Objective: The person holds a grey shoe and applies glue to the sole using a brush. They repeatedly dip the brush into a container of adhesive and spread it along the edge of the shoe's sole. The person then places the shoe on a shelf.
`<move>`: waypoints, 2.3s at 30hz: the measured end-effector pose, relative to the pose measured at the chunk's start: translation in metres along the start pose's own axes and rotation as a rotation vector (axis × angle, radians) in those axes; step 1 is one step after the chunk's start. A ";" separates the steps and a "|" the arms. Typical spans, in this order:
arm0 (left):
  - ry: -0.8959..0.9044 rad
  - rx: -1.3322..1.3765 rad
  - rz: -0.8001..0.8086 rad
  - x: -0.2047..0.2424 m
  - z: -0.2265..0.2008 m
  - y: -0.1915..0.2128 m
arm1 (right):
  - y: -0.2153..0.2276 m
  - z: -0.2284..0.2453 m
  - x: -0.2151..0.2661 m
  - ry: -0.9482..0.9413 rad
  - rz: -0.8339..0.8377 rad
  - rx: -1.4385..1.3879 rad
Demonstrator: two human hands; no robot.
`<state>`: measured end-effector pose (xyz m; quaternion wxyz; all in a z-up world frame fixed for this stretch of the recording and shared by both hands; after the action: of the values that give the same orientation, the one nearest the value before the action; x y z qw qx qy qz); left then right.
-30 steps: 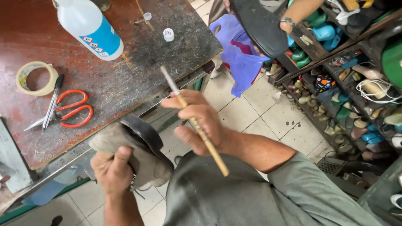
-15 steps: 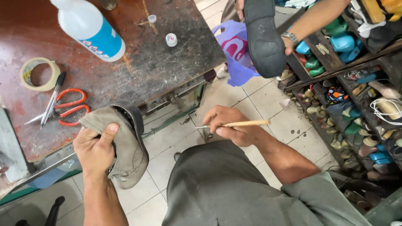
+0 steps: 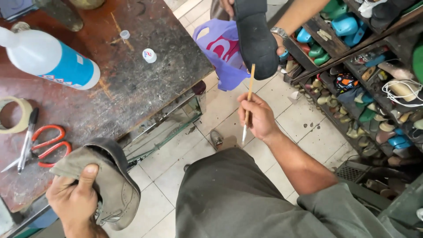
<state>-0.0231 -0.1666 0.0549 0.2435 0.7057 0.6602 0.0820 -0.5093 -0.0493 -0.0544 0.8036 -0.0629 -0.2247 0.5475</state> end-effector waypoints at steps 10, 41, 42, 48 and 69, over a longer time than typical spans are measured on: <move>0.058 0.002 0.021 0.015 0.047 0.004 | 0.042 -0.002 -0.020 -0.168 -0.172 0.002; 0.137 -0.022 -0.007 0.022 0.046 -0.003 | 0.109 0.111 -0.075 0.036 -0.628 0.369; 0.109 0.038 -0.030 0.021 0.046 -0.004 | 0.107 0.110 -0.084 0.026 -0.568 0.337; 0.110 0.088 -0.079 0.019 0.033 -0.011 | 0.108 0.113 -0.117 0.057 -0.355 0.243; 0.113 0.127 -0.175 -0.003 0.035 -0.057 | 0.129 0.114 -0.179 0.181 -0.015 -0.151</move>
<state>-0.0590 -0.1775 -0.0007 0.1670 0.6538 0.7357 0.0582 -0.7216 -0.1773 -0.0498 0.8178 -0.1707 -0.1923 0.5149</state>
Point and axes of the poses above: each hand's wrist, its own x-axis away from the middle knuckle, its own y-axis out of the back of the hand, z = x × y, the point moved 7 cm from there along -x, towards the middle knuckle, and after that the axes turned 10 degrees about x, right-handed, at the moved point
